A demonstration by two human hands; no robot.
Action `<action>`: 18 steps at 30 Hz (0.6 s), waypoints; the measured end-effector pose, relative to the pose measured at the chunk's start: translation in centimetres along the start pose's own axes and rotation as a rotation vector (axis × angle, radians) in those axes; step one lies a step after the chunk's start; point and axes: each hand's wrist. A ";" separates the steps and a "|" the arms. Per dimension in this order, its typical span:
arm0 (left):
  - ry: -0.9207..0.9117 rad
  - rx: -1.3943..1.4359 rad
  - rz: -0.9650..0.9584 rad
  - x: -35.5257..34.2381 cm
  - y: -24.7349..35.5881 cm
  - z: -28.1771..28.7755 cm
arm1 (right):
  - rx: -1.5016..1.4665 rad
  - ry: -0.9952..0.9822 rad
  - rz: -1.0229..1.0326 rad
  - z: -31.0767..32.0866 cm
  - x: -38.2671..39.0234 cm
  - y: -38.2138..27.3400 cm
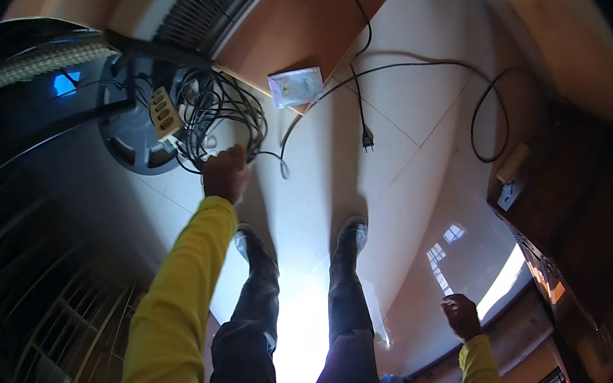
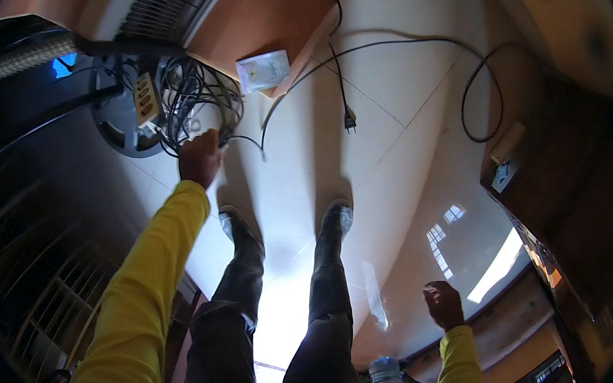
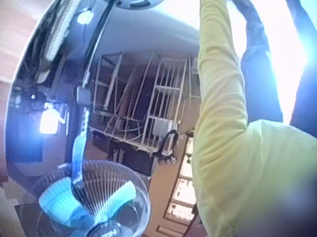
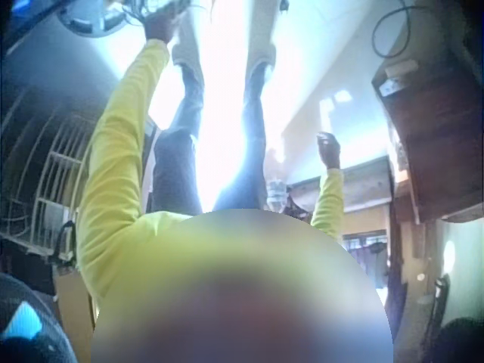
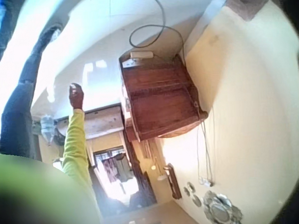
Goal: The person uses an angle grinder to smooth the edges of a rectangular wooden plank on a concrete floor. They hold the plank with one hand and operate the grinder with the other, moving along the plank's length. After finishing, they walk indoors, unplug the grinder, and place it on the floor.
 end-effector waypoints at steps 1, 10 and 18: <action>0.008 0.044 0.035 0.3 2.2 -2.6 | -0.014 -0.005 -0.002 -1.1 -0.2 -0.5; -0.337 0.063 0.195 2.1 10.9 -10.7 | -0.223 -0.119 -0.172 -8.0 5.8 -1.9; -0.514 0.383 0.432 25.4 5.1 7.5 | -0.434 -0.034 -0.105 -14.3 18.8 -4.1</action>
Point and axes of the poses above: each hand's wrist, its own x-axis away from the middle knuckle, its own z-axis out of the back of the hand, y = z × x, and after that the axes turned 3 degrees about -y, right-handed
